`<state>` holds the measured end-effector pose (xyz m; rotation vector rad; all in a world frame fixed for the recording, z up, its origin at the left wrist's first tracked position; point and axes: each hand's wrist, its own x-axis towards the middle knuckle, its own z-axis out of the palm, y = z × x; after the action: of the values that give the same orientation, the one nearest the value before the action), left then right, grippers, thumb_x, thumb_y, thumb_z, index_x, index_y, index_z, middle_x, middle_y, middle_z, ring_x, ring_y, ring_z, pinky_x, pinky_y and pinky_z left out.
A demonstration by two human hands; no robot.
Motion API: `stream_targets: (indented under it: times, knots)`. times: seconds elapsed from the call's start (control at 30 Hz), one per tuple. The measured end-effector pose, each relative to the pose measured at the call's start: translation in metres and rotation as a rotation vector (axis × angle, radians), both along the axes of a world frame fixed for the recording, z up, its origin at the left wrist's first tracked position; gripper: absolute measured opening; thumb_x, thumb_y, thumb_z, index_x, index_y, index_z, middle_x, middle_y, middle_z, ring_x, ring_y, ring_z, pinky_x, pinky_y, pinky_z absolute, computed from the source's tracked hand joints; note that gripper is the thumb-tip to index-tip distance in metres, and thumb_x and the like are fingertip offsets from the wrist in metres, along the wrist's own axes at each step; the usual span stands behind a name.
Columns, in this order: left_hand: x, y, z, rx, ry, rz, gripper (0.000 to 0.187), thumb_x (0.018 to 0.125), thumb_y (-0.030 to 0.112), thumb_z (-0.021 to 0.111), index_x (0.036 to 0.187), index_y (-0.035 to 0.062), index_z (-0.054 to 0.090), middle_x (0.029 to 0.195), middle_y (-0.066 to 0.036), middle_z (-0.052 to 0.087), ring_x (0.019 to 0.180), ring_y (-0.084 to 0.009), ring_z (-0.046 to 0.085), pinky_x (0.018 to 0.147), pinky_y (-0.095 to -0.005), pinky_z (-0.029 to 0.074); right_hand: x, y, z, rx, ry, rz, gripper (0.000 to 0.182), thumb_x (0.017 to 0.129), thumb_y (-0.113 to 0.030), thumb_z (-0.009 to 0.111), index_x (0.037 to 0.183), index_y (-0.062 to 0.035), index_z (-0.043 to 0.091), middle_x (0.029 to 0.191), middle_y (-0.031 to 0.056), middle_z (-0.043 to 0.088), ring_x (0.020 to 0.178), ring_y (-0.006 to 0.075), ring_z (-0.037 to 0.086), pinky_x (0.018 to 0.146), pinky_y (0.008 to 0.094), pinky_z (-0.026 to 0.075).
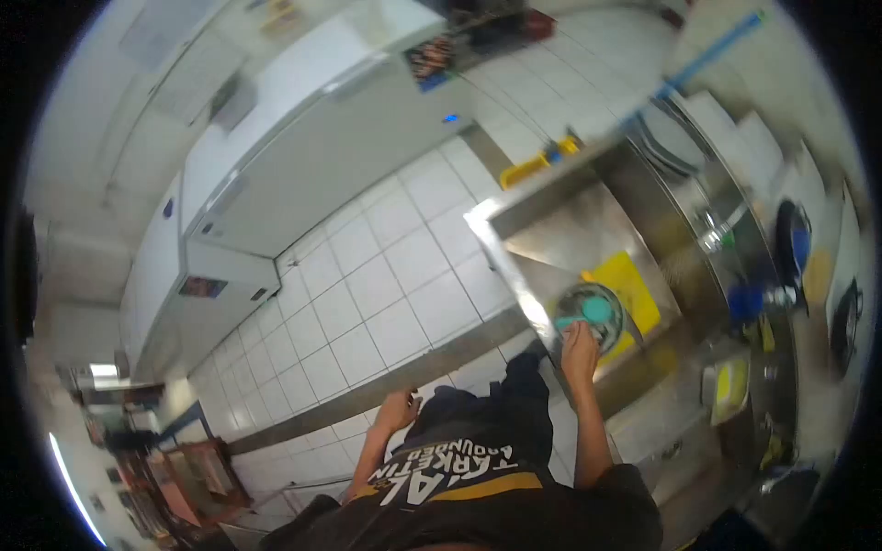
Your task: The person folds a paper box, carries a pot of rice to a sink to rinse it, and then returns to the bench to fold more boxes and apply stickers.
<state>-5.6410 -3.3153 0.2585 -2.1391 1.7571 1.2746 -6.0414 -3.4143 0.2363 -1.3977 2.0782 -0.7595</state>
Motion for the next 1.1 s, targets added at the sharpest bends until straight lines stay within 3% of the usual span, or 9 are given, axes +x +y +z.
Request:
stream_targets:
  times: [0.07,0.2,0.37,0.43,0.47,0.53,0.63,0.73,1.1]
  knots:
    - [0.037,0.041,-0.016,-0.029,0.012,0.104,0.038,0.09,0.029,0.061,0.114,0.0004,0.061,0.103,-0.026,0.067,0.1,-0.0414,0.064,0.087,-0.05,0.05,0.072,-0.011,0.026,0.014,-0.074,0.17,0.02,0.096,-0.009,0.044,0.108,-0.0028,0.058,0.075,0.0184,0.066,0.074,0.0407,0.065,0.073,0.0487,0.049]
    - [0.11,0.116,-0.02,-0.155,0.009,0.216,0.036,0.091,0.027,0.06,0.116,0.0006,0.06,0.109,-0.025,0.065,0.102,-0.0422,0.063,0.089,-0.0496,0.05,0.187,-0.019,-0.095,-0.14,0.044,0.587,0.026,0.09,-0.011,0.05,0.112,-0.0027,0.062,0.095,0.0223,0.068,0.092,0.0365,0.067,0.08,0.0449,0.052]
    - [0.211,0.123,0.074,-0.766,0.302,0.532,0.031,0.086,0.007,0.064,0.117,0.001,0.061,0.108,-0.018,0.066,0.097,-0.0308,0.065,0.085,-0.0385,0.051,0.244,0.024,-0.205,1.092,-0.035,0.775,0.035,0.093,-0.025,0.055,0.11,0.004,0.065,0.094,0.0181,0.071,0.078,0.0293,0.072,0.063,0.0424,0.06]
    - [0.26,0.121,0.174,-1.11,0.267,0.545,0.037,0.082,0.004,0.068,0.118,0.0003,0.06,0.111,-0.016,0.065,0.103,-0.0298,0.063,0.09,-0.0384,0.048,0.26,0.036,-0.222,0.902,0.604,1.915,0.027,0.093,-0.021,0.054,0.098,0.0012,0.069,0.095,0.015,0.072,0.08,0.0254,0.072,0.069,0.0402,0.061]
    - [0.281,0.128,0.221,-1.286,0.208,0.552,0.038,0.085,0.014,0.066,0.118,-0.0014,0.059,0.112,-0.018,0.064,0.107,-0.032,0.061,0.093,-0.0408,0.047,0.277,0.058,-0.208,1.275,0.368,0.96,0.027,0.094,-0.021,0.053,0.095,0.0001,0.07,0.094,0.0123,0.073,0.079,0.0245,0.072,0.067,0.0386,0.059]
    - [0.314,0.143,0.292,-1.864,0.185,0.586,0.046,0.093,0.037,0.056,0.122,0.0005,0.055,0.114,-0.018,0.063,0.108,-0.0317,0.059,0.094,-0.043,0.047,0.258,0.061,-0.323,1.343,0.587,1.61,0.03,0.097,-0.024,0.051,0.096,-0.0008,0.069,0.099,0.0098,0.073,0.087,0.021,0.071,0.066,0.0363,0.06]
    - [0.377,0.163,0.366,-2.715,-0.467,0.211,0.053,0.095,0.046,0.049,0.127,0.0035,0.047,0.12,-0.018,0.06,0.114,-0.0279,0.054,0.099,-0.0445,0.044,0.358,0.024,-0.218,1.369,0.342,1.059,0.022,0.095,-0.024,0.055,0.097,-0.0055,0.066,0.092,0.0124,0.071,0.08,0.0222,0.071,0.062,0.0374,0.059]
    - [0.441,0.171,0.394,-2.659,-0.761,-0.143,0.053,0.096,0.045,0.049,0.128,0.0033,0.047,0.121,-0.018,0.059,0.115,-0.0278,0.054,0.099,-0.0443,0.044,0.466,-0.049,-0.275,0.66,0.861,2.188,0.024,0.091,-0.025,0.058,0.088,-0.0053,0.07,0.087,0.0144,0.072,0.08,0.0256,0.071,0.068,0.0415,0.057]
    - [0.641,0.256,0.408,-2.242,-1.232,-0.064,0.051,0.096,0.042,0.049,0.13,0.0026,0.046,0.123,-0.018,0.058,0.116,-0.0273,0.053,0.1,-0.0434,0.044,1.199,-0.039,-0.173,0.679,-0.023,1.688,0.022,0.095,-0.021,0.055,0.104,-0.0022,0.062,0.071,0.0095,0.065,0.059,0.0172,0.064,0.049,0.0287,0.05]
